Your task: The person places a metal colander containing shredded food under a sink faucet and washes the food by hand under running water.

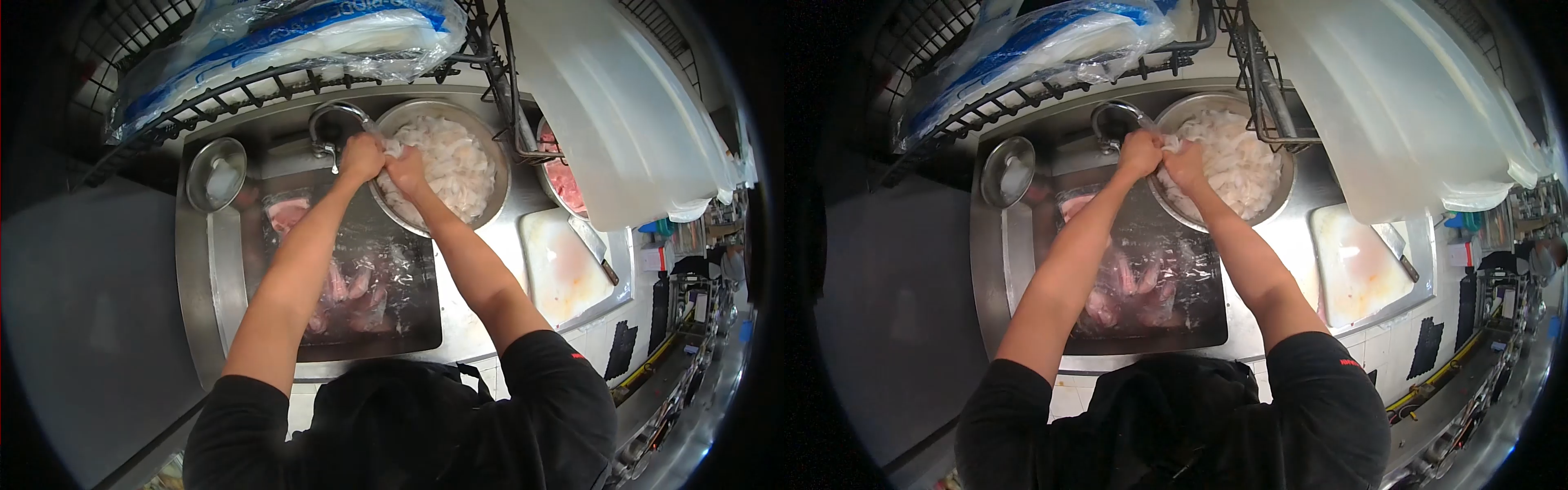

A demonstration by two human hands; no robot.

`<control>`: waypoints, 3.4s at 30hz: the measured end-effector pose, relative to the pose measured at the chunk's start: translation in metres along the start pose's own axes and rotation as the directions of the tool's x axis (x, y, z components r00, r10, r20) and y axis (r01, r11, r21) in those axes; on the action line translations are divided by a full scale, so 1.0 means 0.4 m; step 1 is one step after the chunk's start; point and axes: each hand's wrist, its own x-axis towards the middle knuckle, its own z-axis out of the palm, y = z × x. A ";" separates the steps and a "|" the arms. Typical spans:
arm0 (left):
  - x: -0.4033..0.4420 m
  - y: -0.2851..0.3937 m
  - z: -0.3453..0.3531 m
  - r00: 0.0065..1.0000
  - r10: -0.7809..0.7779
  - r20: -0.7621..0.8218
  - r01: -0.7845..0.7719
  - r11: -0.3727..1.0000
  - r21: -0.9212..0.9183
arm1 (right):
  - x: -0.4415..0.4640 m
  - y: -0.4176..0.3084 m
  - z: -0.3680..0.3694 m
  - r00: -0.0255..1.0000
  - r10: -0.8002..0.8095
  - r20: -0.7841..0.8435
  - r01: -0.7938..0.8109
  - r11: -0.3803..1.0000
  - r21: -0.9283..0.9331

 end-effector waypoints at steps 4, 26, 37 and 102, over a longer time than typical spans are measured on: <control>0.009 -0.003 0.005 0.996 0.084 -0.020 -0.082 0.993 0.090 | -0.014 -0.021 0.009 0.981 -0.156 -0.114 0.124 0.962 -0.244; -0.055 0.056 -0.013 0.996 -0.089 -0.008 0.089 0.996 0.023 | -0.056 -0.149 -0.203 0.812 0.077 0.578 0.519 0.358 -0.776; -0.101 -0.007 0.043 0.963 -0.266 -0.052 0.210 0.855 -0.474 | 0.030 0.003 -0.215 0.873 0.208 0.442 0.412 0.172 -0.895; -0.687 -0.773 0.740 0.568 -0.186 0.801 0.338 0.941 -0.021 | 0.030 0.172 -0.300 0.857 0.505 0.102 0.331 -0.386 -0.861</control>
